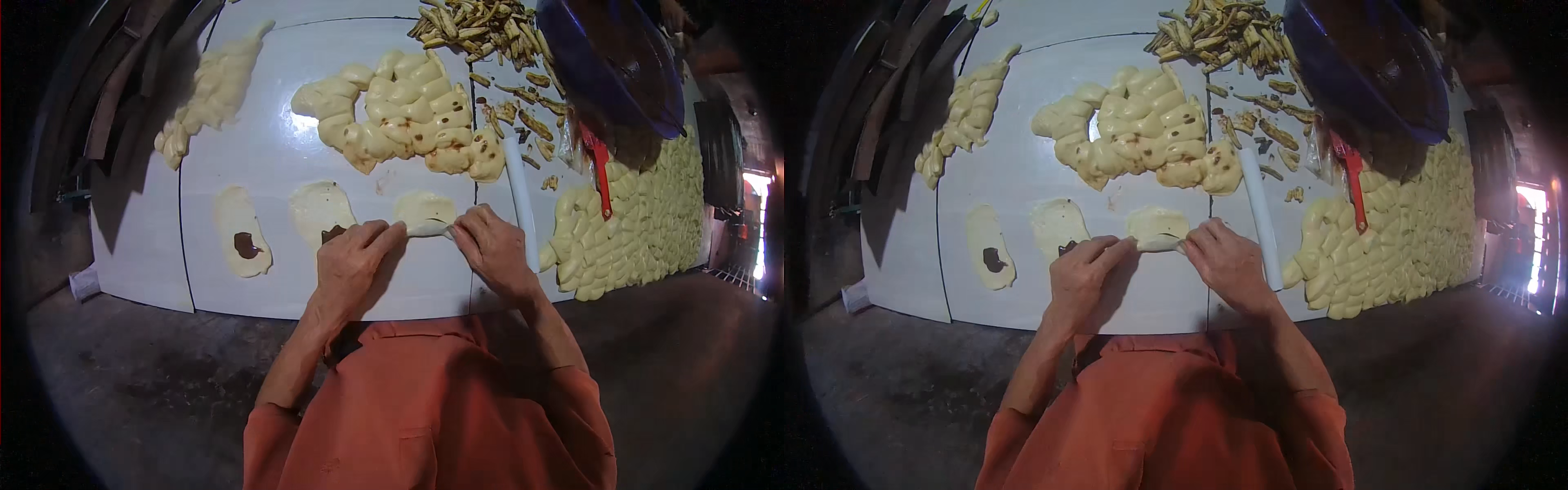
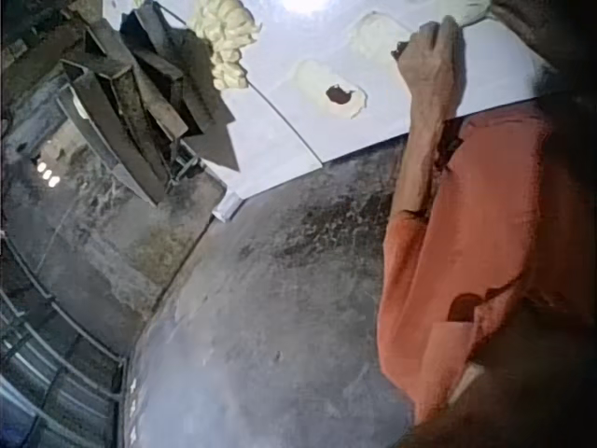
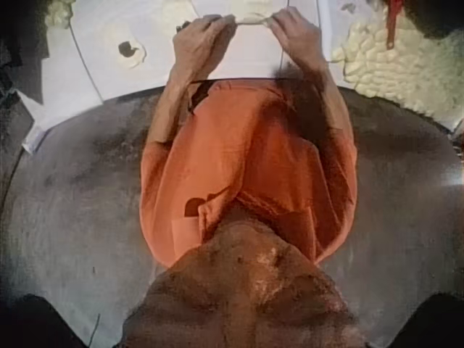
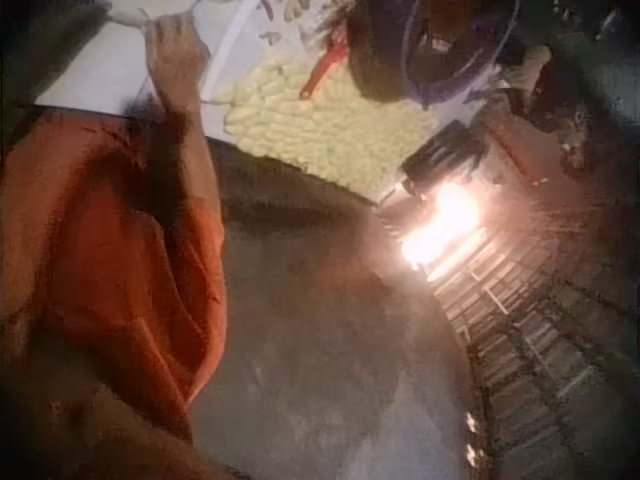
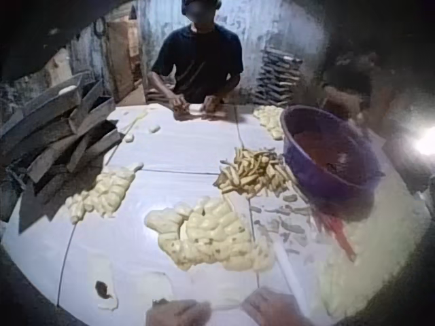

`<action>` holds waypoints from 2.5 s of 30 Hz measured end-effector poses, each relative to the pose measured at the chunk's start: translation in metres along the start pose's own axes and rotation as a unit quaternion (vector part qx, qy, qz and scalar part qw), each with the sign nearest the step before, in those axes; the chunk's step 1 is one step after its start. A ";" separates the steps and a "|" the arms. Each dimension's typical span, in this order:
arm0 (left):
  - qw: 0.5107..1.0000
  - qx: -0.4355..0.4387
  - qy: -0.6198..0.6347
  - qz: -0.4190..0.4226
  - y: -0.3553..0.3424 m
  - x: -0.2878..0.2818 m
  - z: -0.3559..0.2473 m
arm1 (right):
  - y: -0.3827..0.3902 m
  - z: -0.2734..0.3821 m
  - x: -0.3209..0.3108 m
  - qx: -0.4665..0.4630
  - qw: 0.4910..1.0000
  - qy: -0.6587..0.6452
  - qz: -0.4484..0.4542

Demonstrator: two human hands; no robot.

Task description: The person flattens pieces of dough on a table with a rolling pin, spreads chocolate filling onto each piece using a spatula, places banana pieces onto the chocolate, and rolls the dough up by hand.

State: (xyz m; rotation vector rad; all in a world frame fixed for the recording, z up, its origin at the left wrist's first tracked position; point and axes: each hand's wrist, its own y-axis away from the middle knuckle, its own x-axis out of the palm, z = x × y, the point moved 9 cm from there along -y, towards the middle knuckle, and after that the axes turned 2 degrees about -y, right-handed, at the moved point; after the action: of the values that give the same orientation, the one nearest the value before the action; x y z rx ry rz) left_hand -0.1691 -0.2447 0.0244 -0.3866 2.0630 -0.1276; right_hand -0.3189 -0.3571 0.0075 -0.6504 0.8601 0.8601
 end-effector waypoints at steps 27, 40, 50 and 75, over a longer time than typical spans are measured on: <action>0.988 0.119 -0.026 0.093 -0.029 0.020 0.015 | -0.009 -0.008 -0.006 -0.112 0.993 0.025 0.001; 0.991 0.129 -0.020 0.005 -0.026 -0.002 0.003 | -0.006 0.004 -0.005 -0.126 0.989 0.050 -0.060; 0.994 0.094 -0.061 0.011 -0.032 0.010 0.008 | -0.007 0.006 0.002 -0.144 0.986 0.076 -0.046; 0.993 0.065 -0.001 0.102 -0.053 0.012 -0.021 | -0.018 -0.002 -0.026 -0.092 0.991 -0.083 -0.059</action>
State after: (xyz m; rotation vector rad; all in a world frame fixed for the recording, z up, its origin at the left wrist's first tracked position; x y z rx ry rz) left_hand -0.1808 -0.3002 0.0377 -0.0939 2.0653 -0.1369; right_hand -0.3138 -0.3777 0.0315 -0.7717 0.5915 0.8797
